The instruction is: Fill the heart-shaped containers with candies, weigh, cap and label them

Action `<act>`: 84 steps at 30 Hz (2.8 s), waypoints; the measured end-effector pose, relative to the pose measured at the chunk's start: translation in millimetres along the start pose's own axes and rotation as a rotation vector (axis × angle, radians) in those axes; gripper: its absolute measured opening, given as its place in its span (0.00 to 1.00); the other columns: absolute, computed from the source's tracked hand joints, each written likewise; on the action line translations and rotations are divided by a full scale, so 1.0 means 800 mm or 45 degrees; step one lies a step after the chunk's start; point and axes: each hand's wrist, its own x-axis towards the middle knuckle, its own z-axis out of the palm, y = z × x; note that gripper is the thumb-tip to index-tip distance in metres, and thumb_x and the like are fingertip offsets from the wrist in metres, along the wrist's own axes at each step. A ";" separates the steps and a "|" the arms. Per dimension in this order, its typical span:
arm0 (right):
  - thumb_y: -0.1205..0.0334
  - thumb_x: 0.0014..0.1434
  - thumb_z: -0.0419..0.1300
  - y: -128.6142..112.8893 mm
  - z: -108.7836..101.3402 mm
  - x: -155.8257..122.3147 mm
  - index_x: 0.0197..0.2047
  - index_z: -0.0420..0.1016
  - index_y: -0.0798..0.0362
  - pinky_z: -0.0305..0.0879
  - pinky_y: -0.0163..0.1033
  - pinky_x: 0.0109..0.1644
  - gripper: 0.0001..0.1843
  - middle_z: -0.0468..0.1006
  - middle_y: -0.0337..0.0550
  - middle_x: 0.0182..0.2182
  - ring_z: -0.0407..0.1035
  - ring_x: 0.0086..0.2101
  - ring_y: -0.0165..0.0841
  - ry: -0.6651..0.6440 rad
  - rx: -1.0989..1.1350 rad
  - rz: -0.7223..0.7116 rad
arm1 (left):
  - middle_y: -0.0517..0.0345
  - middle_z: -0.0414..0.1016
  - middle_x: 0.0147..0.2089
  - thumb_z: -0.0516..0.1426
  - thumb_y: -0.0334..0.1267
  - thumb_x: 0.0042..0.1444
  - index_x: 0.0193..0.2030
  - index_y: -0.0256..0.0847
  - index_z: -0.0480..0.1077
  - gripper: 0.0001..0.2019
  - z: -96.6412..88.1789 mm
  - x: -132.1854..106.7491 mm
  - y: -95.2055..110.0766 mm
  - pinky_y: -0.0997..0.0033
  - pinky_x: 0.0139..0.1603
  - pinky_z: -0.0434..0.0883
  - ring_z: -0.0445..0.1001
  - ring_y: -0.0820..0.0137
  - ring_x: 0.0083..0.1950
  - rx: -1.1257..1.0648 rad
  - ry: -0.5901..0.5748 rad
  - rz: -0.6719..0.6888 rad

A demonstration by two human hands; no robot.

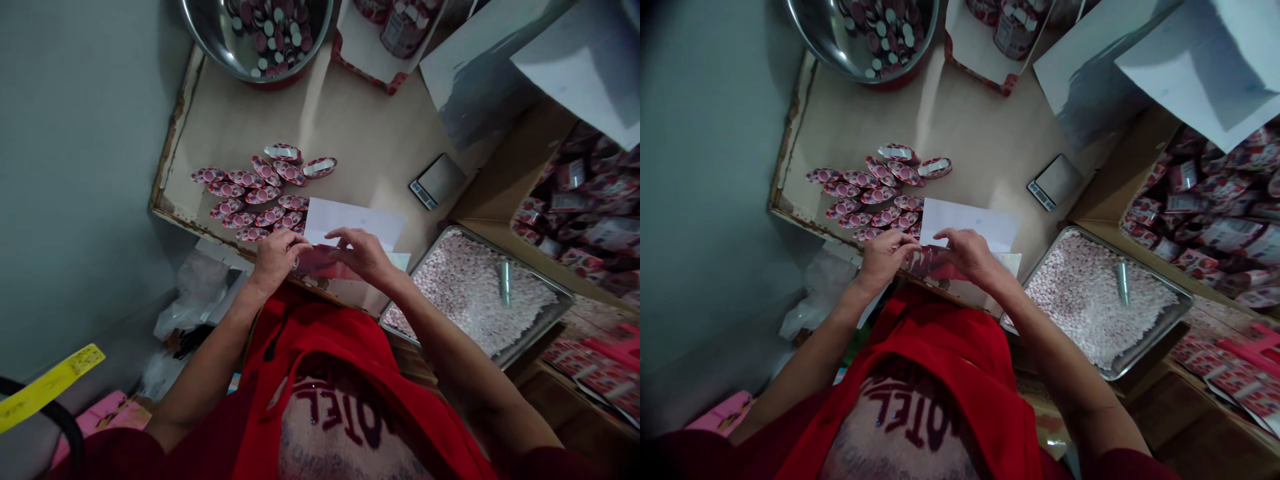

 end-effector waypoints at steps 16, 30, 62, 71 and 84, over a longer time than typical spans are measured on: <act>0.59 0.69 0.64 -0.018 -0.013 -0.013 0.43 0.84 0.50 0.62 0.45 0.58 0.07 0.84 0.41 0.34 0.75 0.36 0.34 -0.008 -0.054 -0.252 | 0.60 0.83 0.32 0.69 0.38 0.56 0.31 0.42 0.82 0.05 -0.017 -0.007 0.029 0.71 0.41 0.73 0.78 0.69 0.34 -0.205 0.084 -0.070; 0.58 0.72 0.54 -0.116 -0.109 -0.077 0.35 0.76 0.52 0.56 0.39 0.39 0.15 0.73 0.39 0.25 0.61 0.28 0.31 -0.448 -0.228 -0.004 | 0.57 0.82 0.32 0.65 0.38 0.55 0.33 0.41 0.82 0.05 -0.049 -0.021 0.114 0.73 0.35 0.72 0.76 0.70 0.33 -0.660 -0.547 -0.309; 0.63 0.76 0.50 0.034 0.052 0.104 0.69 0.71 0.58 0.60 0.51 0.54 0.24 0.77 0.59 0.61 0.66 0.52 0.48 0.194 -0.731 -0.124 | 0.55 0.81 0.33 0.58 0.32 0.61 0.32 0.41 0.76 0.07 0.071 0.127 -0.028 0.68 0.43 0.72 0.77 0.66 0.35 -0.193 0.130 -0.459; 0.69 0.74 0.50 0.036 0.069 0.069 0.69 0.70 0.57 0.60 0.51 0.62 0.24 0.71 0.59 0.68 0.65 0.60 0.48 0.114 -0.670 -0.203 | 0.55 0.81 0.33 0.57 0.34 0.62 0.33 0.41 0.75 0.07 0.071 0.111 -0.030 0.69 0.42 0.70 0.77 0.66 0.35 -0.126 0.177 -0.464; 0.54 0.66 0.64 -0.073 -0.021 0.023 0.33 0.80 0.48 0.58 0.42 0.35 0.11 0.70 0.36 0.19 0.63 0.24 0.32 0.263 -0.017 -0.002 | 0.48 0.81 0.46 0.59 0.36 0.66 0.40 0.43 0.77 0.05 0.074 0.076 -0.031 0.61 0.56 0.71 0.79 0.60 0.50 -0.037 0.285 -0.285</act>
